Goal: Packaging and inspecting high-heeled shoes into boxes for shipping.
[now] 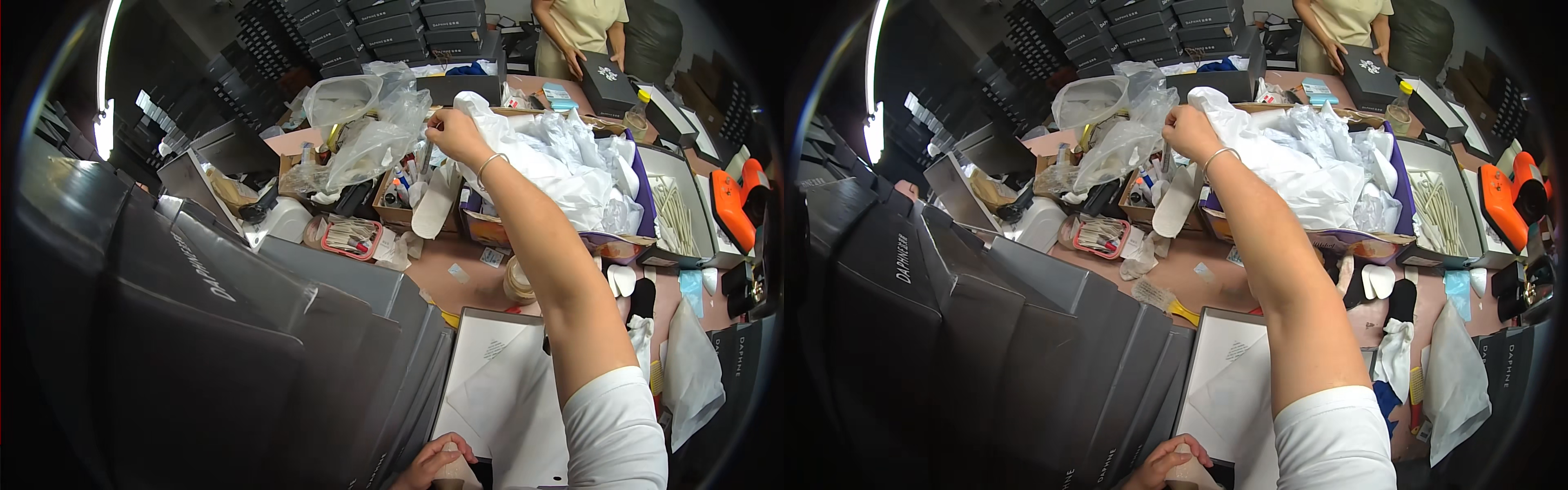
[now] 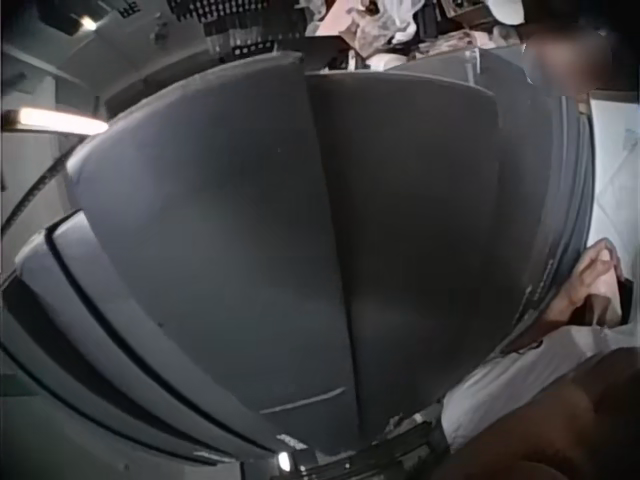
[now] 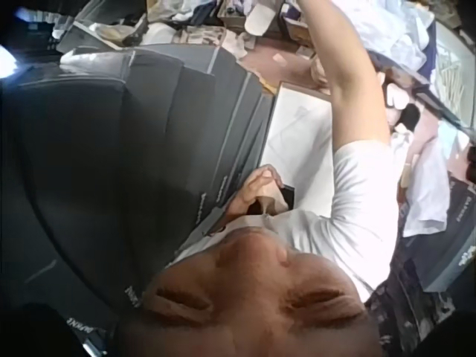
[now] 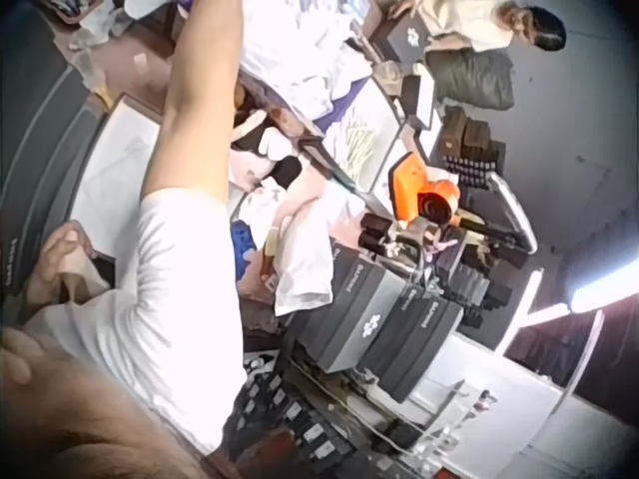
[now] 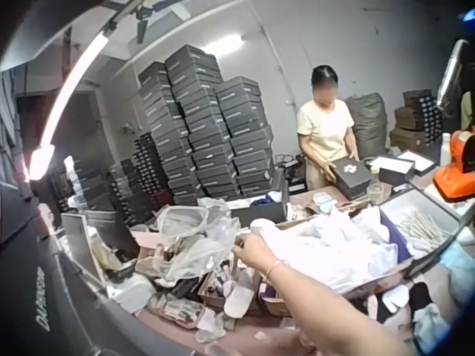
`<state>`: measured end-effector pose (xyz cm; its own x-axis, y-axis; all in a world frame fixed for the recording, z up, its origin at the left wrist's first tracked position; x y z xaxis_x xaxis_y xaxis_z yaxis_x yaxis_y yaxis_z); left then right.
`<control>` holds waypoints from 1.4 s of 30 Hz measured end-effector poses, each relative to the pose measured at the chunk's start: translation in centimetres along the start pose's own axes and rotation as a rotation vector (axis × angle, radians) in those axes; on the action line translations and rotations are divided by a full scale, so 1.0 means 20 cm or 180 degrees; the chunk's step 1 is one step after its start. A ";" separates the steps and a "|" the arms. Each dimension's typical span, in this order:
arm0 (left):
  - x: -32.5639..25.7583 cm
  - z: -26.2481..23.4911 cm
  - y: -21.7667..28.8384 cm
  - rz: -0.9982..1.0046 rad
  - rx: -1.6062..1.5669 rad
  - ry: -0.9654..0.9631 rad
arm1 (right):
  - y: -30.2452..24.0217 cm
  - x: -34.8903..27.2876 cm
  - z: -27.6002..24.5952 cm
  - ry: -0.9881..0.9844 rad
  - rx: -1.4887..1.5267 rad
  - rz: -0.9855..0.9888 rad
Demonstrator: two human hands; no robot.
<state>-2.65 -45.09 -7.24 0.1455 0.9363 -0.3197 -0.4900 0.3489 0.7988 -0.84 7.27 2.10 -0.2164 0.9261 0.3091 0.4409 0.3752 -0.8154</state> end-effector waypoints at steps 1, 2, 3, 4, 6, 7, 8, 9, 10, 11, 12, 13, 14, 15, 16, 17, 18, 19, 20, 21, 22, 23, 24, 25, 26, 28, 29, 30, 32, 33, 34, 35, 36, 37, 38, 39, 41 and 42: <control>0.00 0.00 -0.01 0.0005 -0.0005 0.0003 | 0.01 -0.01 0.02 -0.0040 0.0038 0.0010; 0.00 -0.01 -0.01 0.0011 -0.0010 0.0008 | 0.01 -0.01 0.04 -0.0082 0.0077 0.0018; 0.00 0.00 -0.01 0.0018 -0.0002 0.0027 | 0.01 -0.02 0.06 -0.0126 0.0117 0.0026; 0.00 0.00 0.00 0.0019 0.0011 0.0033 | 0.00 -0.04 0.06 -0.0167 0.0203 0.0101; 0.00 -0.01 -0.01 0.0032 0.0034 0.0024 | -0.03 -0.06 0.05 0.0095 0.0211 0.0069; 0.00 -0.01 -0.01 0.0035 0.0036 0.0014 | -0.04 -0.07 0.04 0.0215 0.0212 0.0061; 0.00 -0.01 -0.02 0.0038 0.0038 0.0002 | -0.04 -0.06 0.03 0.0320 0.0264 0.0047; -0.01 -0.01 -0.01 0.0026 0.0014 0.0001 | -0.04 -0.05 0.01 0.0428 0.0314 0.0034; -0.01 0.00 -0.01 0.0037 -0.0004 -0.0008 | -0.06 -0.04 -0.02 0.0546 0.0366 -0.0004; -0.01 0.00 0.00 0.0046 -0.0019 -0.0023 | -0.06 -0.04 -0.04 0.0466 0.0401 0.0020; -0.01 0.00 -0.01 0.0075 0.0019 -0.0063 | -0.07 -0.06 -0.07 0.0393 0.0433 0.0046; -0.02 0.01 -0.03 0.0105 0.0052 -0.0099 | -0.09 -0.07 -0.10 0.0314 0.0466 0.0072; -0.03 0.02 -0.03 0.0132 0.0088 -0.0141 | -0.13 -0.09 -0.13 0.0290 0.0498 -0.0055; -0.04 0.02 -0.04 0.0018 0.0011 -0.0226 | -0.15 -0.12 -0.18 0.0343 0.0618 -0.0060; -0.06 0.01 -0.04 -0.0101 -0.0060 -0.0315 | -0.17 -0.17 -0.23 0.0403 0.0738 -0.0065; -0.07 0.01 -0.03 -0.0223 -0.0126 -0.0407 | -0.19 -0.22 -0.29 0.0468 0.0858 -0.0070; -0.09 0.02 -0.03 -0.0147 -0.0238 -0.0322 | -0.24 -0.31 -0.33 0.0367 0.1062 -0.0066; -0.10 0.04 -0.03 -0.0185 -0.0293 -0.0184 | -0.27 -0.41 -0.38 0.0522 0.1260 -0.0281; -0.14 0.03 -0.06 -0.0038 -0.0316 -0.0140 | -0.31 -0.55 -0.43 0.0408 0.1597 -0.0499; -0.17 0.02 -0.06 0.0049 -0.0254 -0.0189 | -0.34 -0.70 -0.50 0.0185 0.2046 -0.0456; -0.21 0.06 -0.06 0.0067 -0.0344 -0.0070 | -0.41 -0.92 -0.59 -0.0024 0.2382 -0.0186; -0.21 0.08 -0.07 0.0065 -0.0408 -0.0201 | -0.41 -1.16 -0.76 0.0012 0.2453 -0.0193; -0.23 0.14 -0.04 0.0141 -0.0278 -0.0329 | -0.44 -1.43 -0.88 -0.0080 0.2393 0.0193; -0.27 0.14 -0.07 0.0219 -0.0203 -0.0420 | -0.43 -1.64 -0.89 -0.0175 0.2530 0.0368; -0.32 0.17 -0.09 0.0351 -0.0285 -0.0481 | -0.47 -1.86 -0.89 -0.0330 0.2485 0.0516; -0.41 0.20 -0.10 0.0577 -0.0361 -0.0570 | -0.52 -2.23 -0.85 -0.0702 0.2818 0.0819; -0.47 0.22 -0.11 0.0623 -0.0405 -0.0556 | -0.54 -2.37 -0.83 -0.0778 0.2911 0.0929; -0.52 0.25 -0.10 0.0655 -0.0446 -0.0568 | -0.58 -2.47 -0.82 -0.0803 0.3024 0.0912; -0.60 0.28 -0.08 0.0714 -0.0059 -0.0674 | -0.66 -2.63 -0.81 -0.0844 0.3109 0.0707; -0.65 0.29 -0.08 0.0747 0.0132 -0.0725 | -0.68 -2.68 -0.80 -0.0840 0.3173 0.0557; -0.68 0.29 -0.09 0.0840 0.0153 -0.0848 | -0.69 -2.72 -0.81 -0.0828 0.3153 0.0437; -0.72 0.29 -0.10 0.0885 0.0260 -0.0904 | -0.70 -2.75 -0.81 -0.0775 0.3147 0.0340; -0.75 0.30 -0.10 0.0932 0.0366 -0.0956 | -0.73 -2.78 -0.82 -0.0726 0.3142 0.0244; -0.79 0.31 -0.11 0.0950 0.0443 -0.0999 | -0.75 -2.82 -0.82 -0.0680 0.3126 0.0191; -0.81 0.33 -0.11 0.0910 0.0499 -0.1080 | -0.76 -2.85 -0.83 -0.0633 0.3149 0.0144; -0.83 0.34 -0.10 0.0872 0.0556 -0.1159 | -0.78 -2.87 -0.83 -0.0589 0.3173 0.0096; -0.87 0.37 -0.08 0.0844 0.0552 -0.1354 | -0.84 -2.91 -0.83 -0.0662 0.3440 0.0213; -0.89 0.39 -0.08 0.0831 0.0499 -0.1471 | -0.88 -2.94 -0.82 -0.0764 0.3692 0.0396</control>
<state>2.18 -61.91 1.08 0.4156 0.9005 0.1277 -0.4317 0.0717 0.8992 18.44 -53.05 6.36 -0.4398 0.8760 0.1978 -0.5539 -0.0912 -0.8276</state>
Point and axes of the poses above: each hand's wrist, its own x-axis towards the middle knuckle, its own z-axis out of the palm, y = z × x, the point moved 2 cm from there along x, towards the middle knuckle, and after that the axes turned 11 degrees about z, right-handed, at the moved point
